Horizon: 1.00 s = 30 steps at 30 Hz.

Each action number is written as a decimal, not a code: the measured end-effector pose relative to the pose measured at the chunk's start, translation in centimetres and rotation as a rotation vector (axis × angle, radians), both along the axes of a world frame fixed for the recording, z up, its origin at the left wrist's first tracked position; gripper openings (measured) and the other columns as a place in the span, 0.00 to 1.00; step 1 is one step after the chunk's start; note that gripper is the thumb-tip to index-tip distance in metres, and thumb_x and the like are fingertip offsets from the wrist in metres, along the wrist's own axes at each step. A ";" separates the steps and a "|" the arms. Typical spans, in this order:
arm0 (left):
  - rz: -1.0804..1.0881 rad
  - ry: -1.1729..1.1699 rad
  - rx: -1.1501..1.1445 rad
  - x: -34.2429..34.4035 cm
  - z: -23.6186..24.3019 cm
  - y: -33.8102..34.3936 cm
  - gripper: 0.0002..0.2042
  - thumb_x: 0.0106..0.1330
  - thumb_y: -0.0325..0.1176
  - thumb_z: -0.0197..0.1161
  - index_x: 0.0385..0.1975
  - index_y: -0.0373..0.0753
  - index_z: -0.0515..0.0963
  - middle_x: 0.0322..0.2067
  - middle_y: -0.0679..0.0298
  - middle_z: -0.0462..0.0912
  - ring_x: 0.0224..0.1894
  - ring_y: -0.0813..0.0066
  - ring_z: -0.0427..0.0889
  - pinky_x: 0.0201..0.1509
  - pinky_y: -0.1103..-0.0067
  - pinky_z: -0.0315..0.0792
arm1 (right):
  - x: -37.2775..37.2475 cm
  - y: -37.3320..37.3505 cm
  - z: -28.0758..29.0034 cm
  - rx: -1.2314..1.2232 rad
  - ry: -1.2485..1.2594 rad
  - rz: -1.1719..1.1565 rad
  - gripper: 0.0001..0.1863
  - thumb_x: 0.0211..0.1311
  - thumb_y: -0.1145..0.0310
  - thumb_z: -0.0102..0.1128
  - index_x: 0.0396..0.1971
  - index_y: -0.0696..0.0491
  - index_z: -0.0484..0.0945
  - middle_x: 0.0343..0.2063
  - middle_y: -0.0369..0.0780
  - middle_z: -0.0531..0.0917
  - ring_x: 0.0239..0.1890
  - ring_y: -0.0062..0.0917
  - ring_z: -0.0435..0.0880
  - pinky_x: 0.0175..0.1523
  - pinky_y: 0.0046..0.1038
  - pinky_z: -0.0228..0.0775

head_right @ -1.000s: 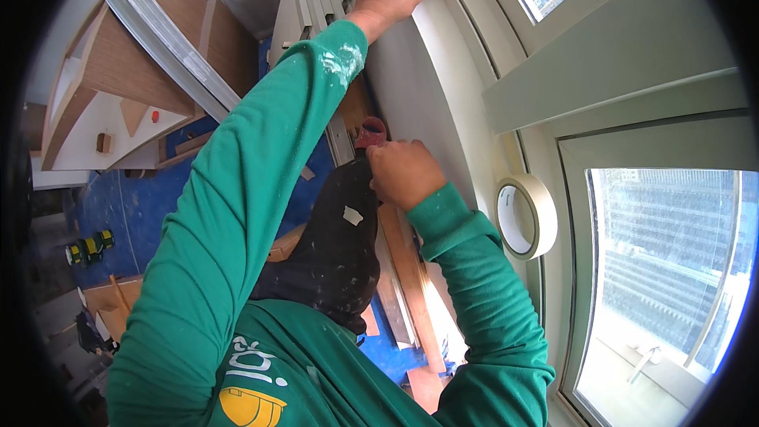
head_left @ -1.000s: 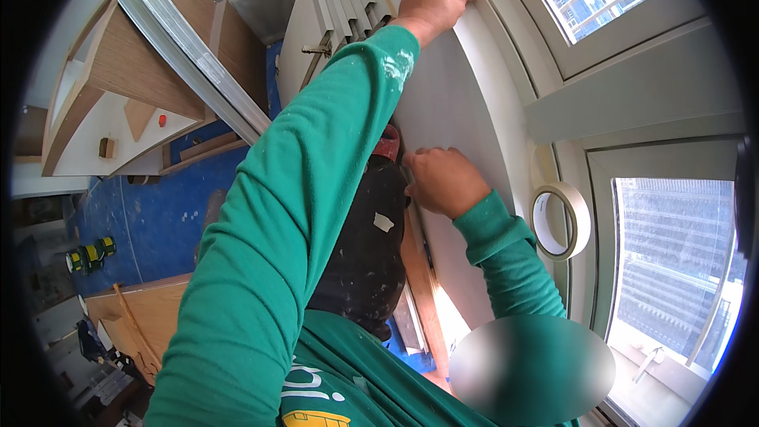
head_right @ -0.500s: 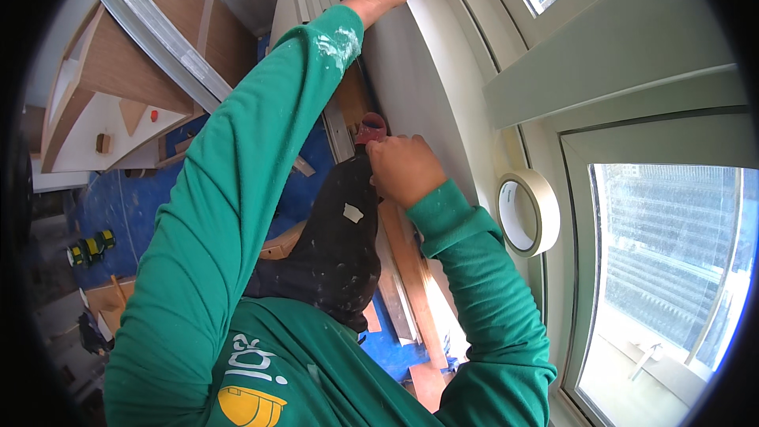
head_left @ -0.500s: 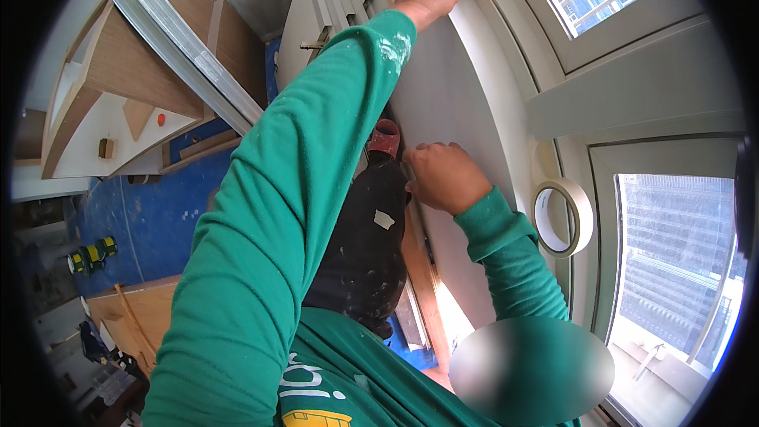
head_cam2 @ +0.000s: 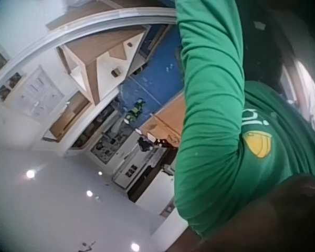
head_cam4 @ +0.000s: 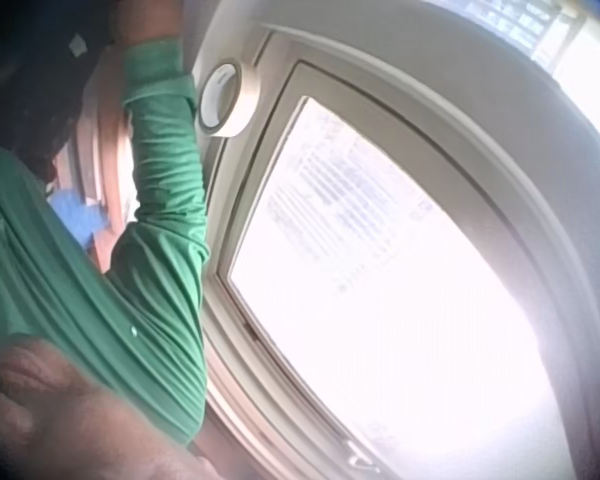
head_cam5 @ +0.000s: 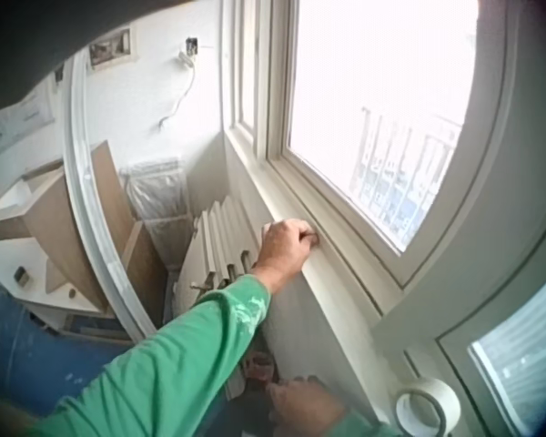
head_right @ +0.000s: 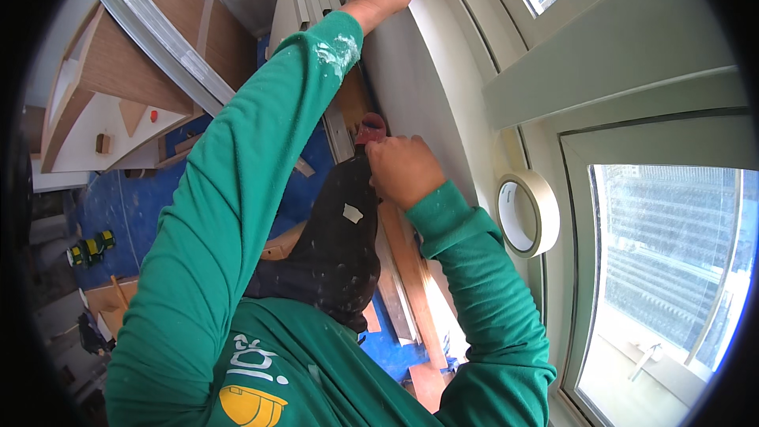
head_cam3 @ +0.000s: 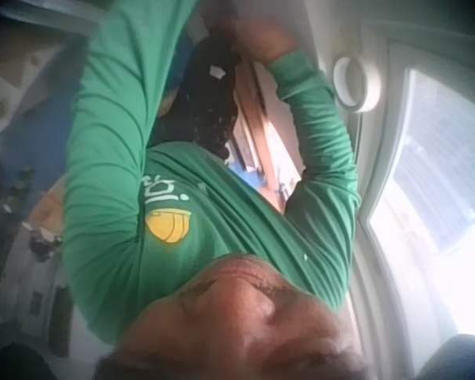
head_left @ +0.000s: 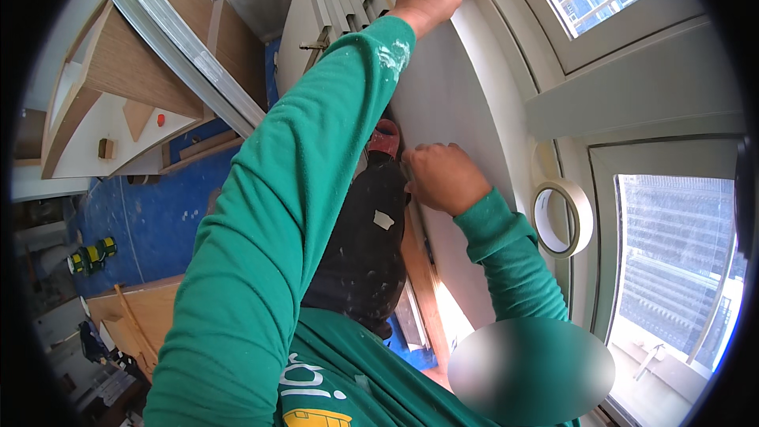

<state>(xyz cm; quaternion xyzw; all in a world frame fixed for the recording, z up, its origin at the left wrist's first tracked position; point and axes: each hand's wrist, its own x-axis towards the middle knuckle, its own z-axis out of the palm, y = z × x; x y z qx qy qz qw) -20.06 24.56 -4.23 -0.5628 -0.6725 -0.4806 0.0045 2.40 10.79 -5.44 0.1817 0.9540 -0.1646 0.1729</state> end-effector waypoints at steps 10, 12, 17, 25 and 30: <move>0.000 0.036 0.008 0.7 -0.4 -0.7 0.08 0.68 0.34 0.65 0.31 0.48 0.92 0.31 0.68 0.91 0.41 0.69 0.85 0.60 0.69 0.64 | -0.2 -0.1 0.2 -0.004 -0.013 0.011 0.16 0.58 0.59 0.77 0.39 0.53 0.84 0.38 0.43 0.88 0.45 0.42 0.89 0.53 0.43 0.79; 0.000 0.086 0.058 1.5 -0.5 -1.5 0.07 0.67 0.37 0.68 0.33 0.47 0.92 0.29 0.66 0.89 0.36 0.65 0.84 0.60 0.68 0.67 | -0.2 -0.2 0.3 -0.013 -0.037 0.001 0.16 0.58 0.59 0.76 0.40 0.53 0.84 0.39 0.43 0.89 0.45 0.41 0.89 0.53 0.43 0.79; -0.007 0.024 0.060 1.6 0.4 -1.6 0.07 0.66 0.37 0.71 0.34 0.43 0.91 0.27 0.63 0.89 0.29 0.62 0.85 0.58 0.66 0.72 | 0.5 -0.2 -0.6 0.017 0.069 0.006 0.14 0.55 0.60 0.78 0.35 0.52 0.85 0.32 0.42 0.90 0.42 0.37 0.91 0.50 0.41 0.78; -0.004 0.015 0.018 1.3 0.4 -1.4 0.08 0.69 0.35 0.66 0.31 0.47 0.91 0.24 0.66 0.88 0.31 0.66 0.84 0.59 0.70 0.66 | 0.2 -0.1 -0.9 -0.006 0.048 0.010 0.13 0.55 0.61 0.77 0.35 0.52 0.86 0.32 0.43 0.90 0.42 0.38 0.91 0.51 0.42 0.77; -0.026 -0.011 0.079 1.8 0.4 -1.8 0.08 0.69 0.34 0.65 0.31 0.47 0.91 0.25 0.66 0.89 0.32 0.65 0.85 0.61 0.69 0.67 | 0.2 -0.1 -0.8 0.007 0.051 0.003 0.13 0.55 0.60 0.77 0.35 0.52 0.85 0.32 0.43 0.90 0.41 0.38 0.91 0.50 0.42 0.77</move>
